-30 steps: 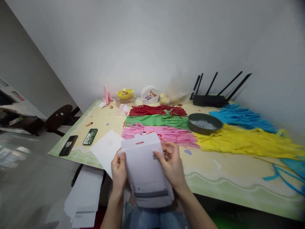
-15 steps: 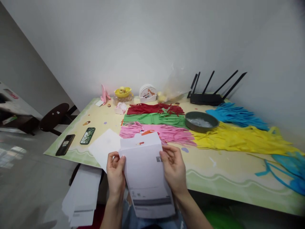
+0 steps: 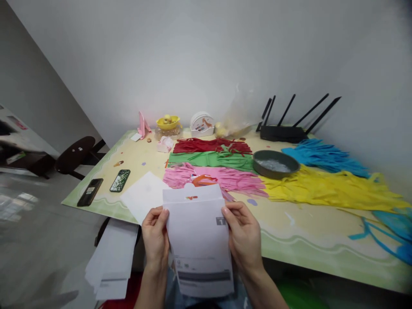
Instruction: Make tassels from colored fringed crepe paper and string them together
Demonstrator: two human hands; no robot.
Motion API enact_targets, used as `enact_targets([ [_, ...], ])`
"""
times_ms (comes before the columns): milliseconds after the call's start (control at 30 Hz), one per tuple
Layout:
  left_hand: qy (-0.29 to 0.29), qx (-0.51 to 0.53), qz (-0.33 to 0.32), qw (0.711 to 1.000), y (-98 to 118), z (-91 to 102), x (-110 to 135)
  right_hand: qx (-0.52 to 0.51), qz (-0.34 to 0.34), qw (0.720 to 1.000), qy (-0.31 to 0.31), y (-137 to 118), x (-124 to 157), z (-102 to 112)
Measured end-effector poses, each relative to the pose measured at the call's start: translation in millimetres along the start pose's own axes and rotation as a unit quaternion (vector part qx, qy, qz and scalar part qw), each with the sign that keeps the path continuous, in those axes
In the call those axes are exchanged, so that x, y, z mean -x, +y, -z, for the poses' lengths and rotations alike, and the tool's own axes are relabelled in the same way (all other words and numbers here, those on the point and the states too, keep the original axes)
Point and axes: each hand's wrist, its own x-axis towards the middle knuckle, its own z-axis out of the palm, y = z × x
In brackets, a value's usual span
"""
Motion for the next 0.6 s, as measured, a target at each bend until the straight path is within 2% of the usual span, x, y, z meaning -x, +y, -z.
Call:
enact_targets([
  [167, -0.001, -0.026, -0.036, 0.999, 2.3, 1.7, 1.3, -0.028, -0.039, 0.999, -0.004, 2.8, 2.1, 2.9],
  [333, 0.01, -0.023, 0.003, 1.0, 4.3, 3.5, 1.5, 0.002, -0.032, 0.999, -0.004, 4.2, 3.1, 6.7],
  [467, 0.015, -0.065, 0.004, 0.998, 4.1, 8.2, 0.1, 0.03, -0.027, 0.998, -0.045, 2.8, -4.4, 12.4],
  [600, -0.018, -0.142, -0.036, 0.989, 5.5, 14.3, 0.4, 0.063, -0.008, 0.995, -0.077, -6.8, -11.6, 15.8],
])
